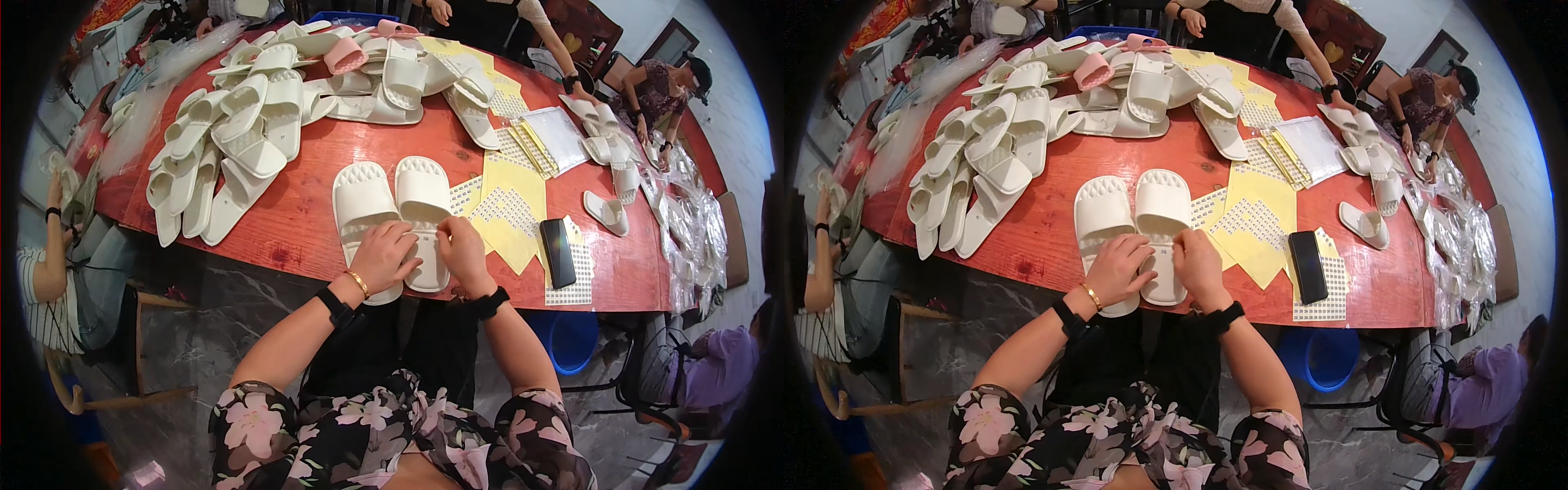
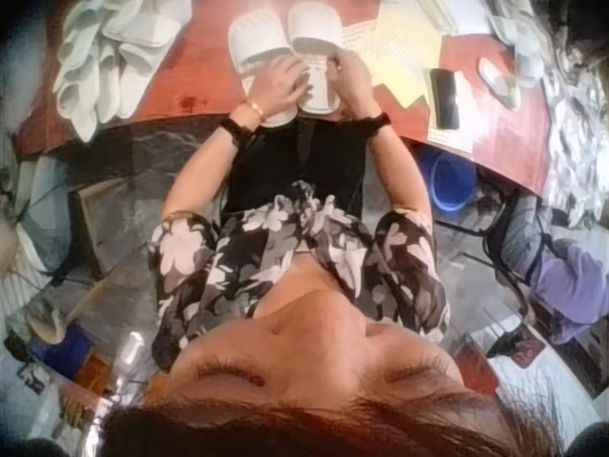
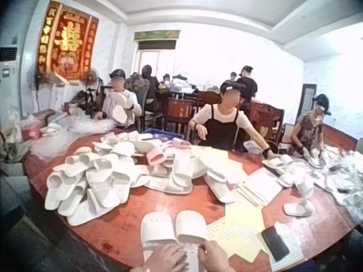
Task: Checking and sorting pairs of white hotel-style slippers or sandals at a manufacturing or processing table.
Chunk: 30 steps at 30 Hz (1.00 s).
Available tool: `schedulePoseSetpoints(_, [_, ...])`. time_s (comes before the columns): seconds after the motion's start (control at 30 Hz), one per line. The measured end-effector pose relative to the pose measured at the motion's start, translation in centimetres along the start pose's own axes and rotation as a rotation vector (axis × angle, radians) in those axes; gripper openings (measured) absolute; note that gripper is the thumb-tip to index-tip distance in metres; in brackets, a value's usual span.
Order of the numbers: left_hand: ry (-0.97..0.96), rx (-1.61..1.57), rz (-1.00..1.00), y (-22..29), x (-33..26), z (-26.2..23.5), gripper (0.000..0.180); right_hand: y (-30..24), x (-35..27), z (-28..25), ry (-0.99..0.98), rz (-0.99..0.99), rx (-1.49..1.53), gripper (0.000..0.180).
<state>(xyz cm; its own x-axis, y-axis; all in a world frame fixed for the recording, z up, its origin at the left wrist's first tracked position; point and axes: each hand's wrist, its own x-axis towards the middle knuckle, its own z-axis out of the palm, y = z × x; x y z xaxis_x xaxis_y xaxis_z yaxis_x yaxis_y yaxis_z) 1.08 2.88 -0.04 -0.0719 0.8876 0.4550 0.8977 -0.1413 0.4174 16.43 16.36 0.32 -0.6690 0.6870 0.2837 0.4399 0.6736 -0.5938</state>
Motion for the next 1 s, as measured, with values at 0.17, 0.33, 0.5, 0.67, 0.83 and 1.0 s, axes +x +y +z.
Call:
schedulePoseSetpoints(0.17, [-0.062,0.113,-0.005,0.5,0.2,0.9,0.056,0.0,-0.5,0.7,-0.092,0.067,0.036,0.011])
schedulePoseSetpoints(0.33, [-0.069,0.195,-0.042,0.8,0.2,0.5,0.064,-0.7,-0.2,0.5,-0.136,0.07,0.005,0.01])
schedulePoseSetpoints(0.5, [-0.121,0.173,-0.055,0.7,0.3,0.5,0.066,-1.0,-0.1,0.8,-0.125,0.08,-0.001,0.009])
schedulePoseSetpoints(0.67, [-0.093,0.145,-0.04,0.7,0.3,0.5,0.066,-1.0,0.1,1.0,-0.113,0.101,0.012,0.009])
schedulePoseSetpoints(0.83, [-0.079,0.142,-0.041,0.6,0.1,0.8,0.065,-1.1,-0.1,1.6,-0.075,0.136,-0.049,0.01])
schedulePoseSetpoints(1.0, [-0.051,0.151,-0.025,0.4,0.1,0.8,0.065,-0.7,0.0,2.1,-0.041,0.076,-0.078,0.011])
